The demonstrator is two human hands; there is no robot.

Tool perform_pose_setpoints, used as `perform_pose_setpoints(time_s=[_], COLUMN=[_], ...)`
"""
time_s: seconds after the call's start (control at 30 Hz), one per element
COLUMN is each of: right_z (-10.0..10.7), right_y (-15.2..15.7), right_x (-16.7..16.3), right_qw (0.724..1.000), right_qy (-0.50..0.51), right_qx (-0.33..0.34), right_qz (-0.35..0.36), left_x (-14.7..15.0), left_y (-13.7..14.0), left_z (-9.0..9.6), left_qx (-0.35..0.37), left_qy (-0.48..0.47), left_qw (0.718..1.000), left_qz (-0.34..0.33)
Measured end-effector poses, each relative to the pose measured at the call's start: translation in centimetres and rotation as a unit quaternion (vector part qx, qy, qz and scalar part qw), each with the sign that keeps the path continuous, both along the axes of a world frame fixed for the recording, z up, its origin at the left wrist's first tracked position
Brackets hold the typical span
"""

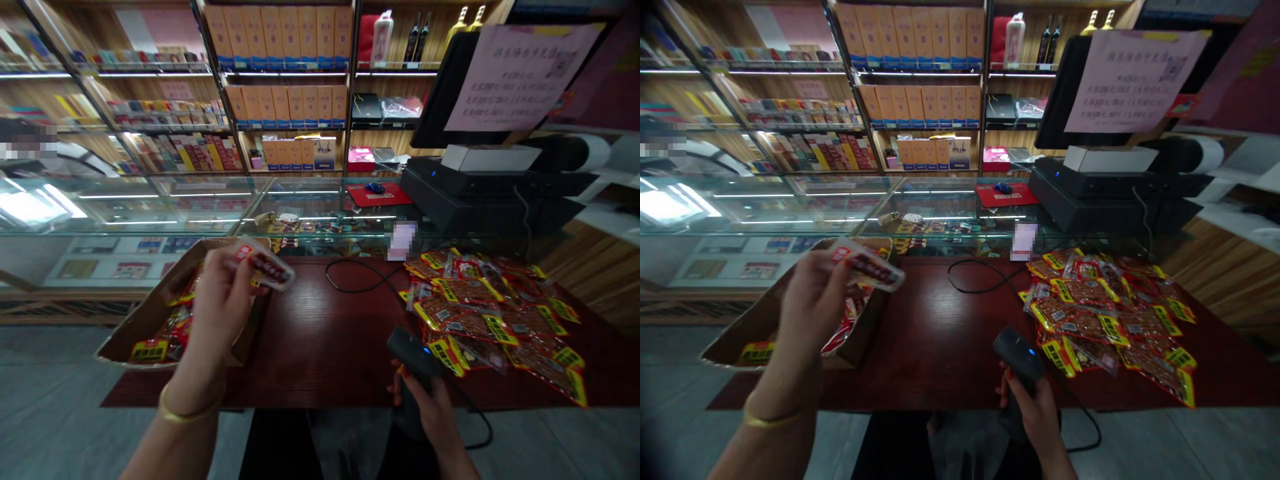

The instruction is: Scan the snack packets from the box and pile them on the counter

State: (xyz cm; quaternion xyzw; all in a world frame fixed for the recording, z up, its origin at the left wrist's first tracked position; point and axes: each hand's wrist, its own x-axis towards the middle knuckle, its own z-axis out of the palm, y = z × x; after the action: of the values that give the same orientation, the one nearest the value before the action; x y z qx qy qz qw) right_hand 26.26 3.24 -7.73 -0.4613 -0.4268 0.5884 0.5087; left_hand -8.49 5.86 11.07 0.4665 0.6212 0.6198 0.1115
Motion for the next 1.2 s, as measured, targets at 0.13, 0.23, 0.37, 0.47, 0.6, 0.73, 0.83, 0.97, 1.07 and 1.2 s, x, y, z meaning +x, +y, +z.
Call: perform_pose_setpoints(time_s=[0.13,0.23,0.37,0.47,0.6,0.73,0.83,0.97,1.07,1.2], right_z=[0.0,-0.1,0.1,0.5,0.8,0.8,1.2,2.5,3.3,3.4], right_y=[0.2,0.2,0.0,0.0,0.0,-0.5,-0.8,-0.9,-0.7,-1.0], right_x=[0.0,-0.2,-0.6,-0.7,-1.2,-2.0,-2.3,-2.3,-1.9,-1.7], right_qw=[1.0,1.0,1.0,0.999,0.998,0.99,0.983,0.98,0.979,0.977], right_qy=[0.004,-0.003,-0.007,-0.021,-0.049,-0.124,-0.169,-0.182,-0.186,-0.196], right_qx=[0.002,-0.006,-0.007,-0.022,-0.037,-0.035,-0.02,-0.015,-0.017,-0.027], right_qz=[0.016,0.011,-0.028,-0.024,-0.029,-0.054,-0.062,-0.073,-0.08,-0.079], left_x=[5.6,7.4,7.6,7.8,8.3,8.3,8.2,8.4,8.4,8.3], left_y=[5.6,8.0,8.4,8.2,8.0,7.7,7.7,7.7,7.6,7.5], left_z=[-5.0,-8.9,-12.2,-13.4,-13.7,-13.3,-13.0,-13.2,-13.4,-13.8], left_qx=[-0.033,-0.09,-0.128,-0.163,-0.2,-0.182,-0.174,-0.186,-0.184,-0.156], left_qy=[-0.261,-0.382,-0.446,-0.435,-0.412,-0.409,-0.45,-0.491,-0.51,-0.538], left_qw=[0.942,0.892,0.847,0.834,0.846,0.859,0.84,0.811,0.797,0.775], left_qz=[-0.209,-0.225,-0.261,-0.298,-0.273,-0.248,-0.248,-0.257,-0.268,-0.293])
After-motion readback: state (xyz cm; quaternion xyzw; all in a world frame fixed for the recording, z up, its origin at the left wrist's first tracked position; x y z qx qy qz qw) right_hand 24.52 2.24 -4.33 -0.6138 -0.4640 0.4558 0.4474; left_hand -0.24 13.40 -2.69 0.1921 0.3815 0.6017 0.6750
